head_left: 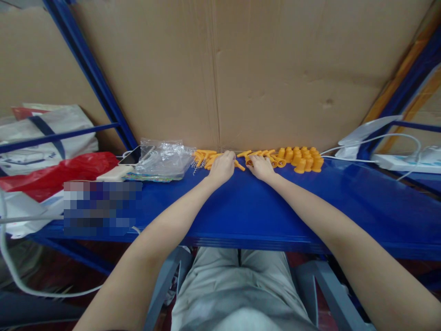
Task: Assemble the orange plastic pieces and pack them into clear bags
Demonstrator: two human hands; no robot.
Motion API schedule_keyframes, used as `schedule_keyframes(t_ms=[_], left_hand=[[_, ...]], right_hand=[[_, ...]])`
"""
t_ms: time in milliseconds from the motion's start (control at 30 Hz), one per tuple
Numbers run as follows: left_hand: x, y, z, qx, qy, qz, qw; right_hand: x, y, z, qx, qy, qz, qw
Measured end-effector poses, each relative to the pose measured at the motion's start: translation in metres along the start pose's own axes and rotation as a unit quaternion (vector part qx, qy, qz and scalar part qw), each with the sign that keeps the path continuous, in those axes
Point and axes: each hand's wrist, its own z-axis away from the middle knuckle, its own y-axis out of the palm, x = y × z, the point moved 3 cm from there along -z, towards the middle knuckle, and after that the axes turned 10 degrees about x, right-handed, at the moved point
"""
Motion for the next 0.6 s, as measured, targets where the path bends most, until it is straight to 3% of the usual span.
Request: schedule_keyframes(t_ms=[167,600], left_hand=[[-0.003,-0.005,0.002,-0.065,0.022,0.062,0.996],[0.002,0.013,-0.004,-0.061,0.032,0.178,0.982]], right_hand=[[-0.008,0.005,-0.006,0.009,-0.006,-0.046,0.999],[-0.011,0.007,-0.006,0.009,-0.015,-0.072,0.997]])
